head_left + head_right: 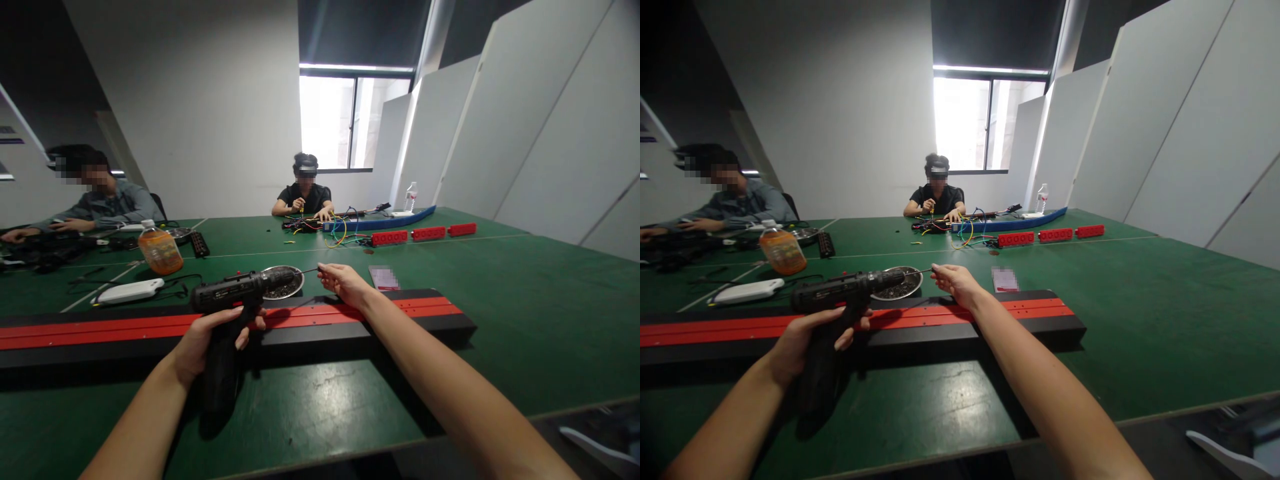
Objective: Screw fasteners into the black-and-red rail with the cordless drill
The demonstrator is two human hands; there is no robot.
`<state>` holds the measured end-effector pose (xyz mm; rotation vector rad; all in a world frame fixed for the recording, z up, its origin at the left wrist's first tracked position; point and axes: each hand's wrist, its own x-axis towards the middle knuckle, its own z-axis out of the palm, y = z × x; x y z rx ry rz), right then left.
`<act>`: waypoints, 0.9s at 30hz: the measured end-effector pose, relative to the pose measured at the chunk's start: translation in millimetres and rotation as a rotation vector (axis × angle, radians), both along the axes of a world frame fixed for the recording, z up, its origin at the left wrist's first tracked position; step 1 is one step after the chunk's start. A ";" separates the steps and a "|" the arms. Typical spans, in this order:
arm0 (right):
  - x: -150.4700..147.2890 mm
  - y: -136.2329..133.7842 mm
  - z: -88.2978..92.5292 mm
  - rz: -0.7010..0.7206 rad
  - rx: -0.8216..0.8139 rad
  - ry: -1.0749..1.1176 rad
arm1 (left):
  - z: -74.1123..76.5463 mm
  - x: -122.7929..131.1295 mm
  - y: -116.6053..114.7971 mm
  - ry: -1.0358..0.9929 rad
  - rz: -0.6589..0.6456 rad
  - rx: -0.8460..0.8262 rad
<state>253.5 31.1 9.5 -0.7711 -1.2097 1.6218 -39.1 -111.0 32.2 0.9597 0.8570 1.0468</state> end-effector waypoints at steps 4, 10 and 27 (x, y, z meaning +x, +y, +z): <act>-0.9 -4.9 3.7 -0.021 0.006 -0.018 | 0.5 -0.6 -0.8 0.017 0.006 -0.010; -1.6 -9.6 3.4 -0.099 0.108 -0.125 | 1.8 -0.1 -2.7 0.042 0.022 -0.008; -0.7 -19.7 5.6 -0.205 0.270 -0.314 | 14.3 -2.5 -6.4 0.177 0.053 -0.067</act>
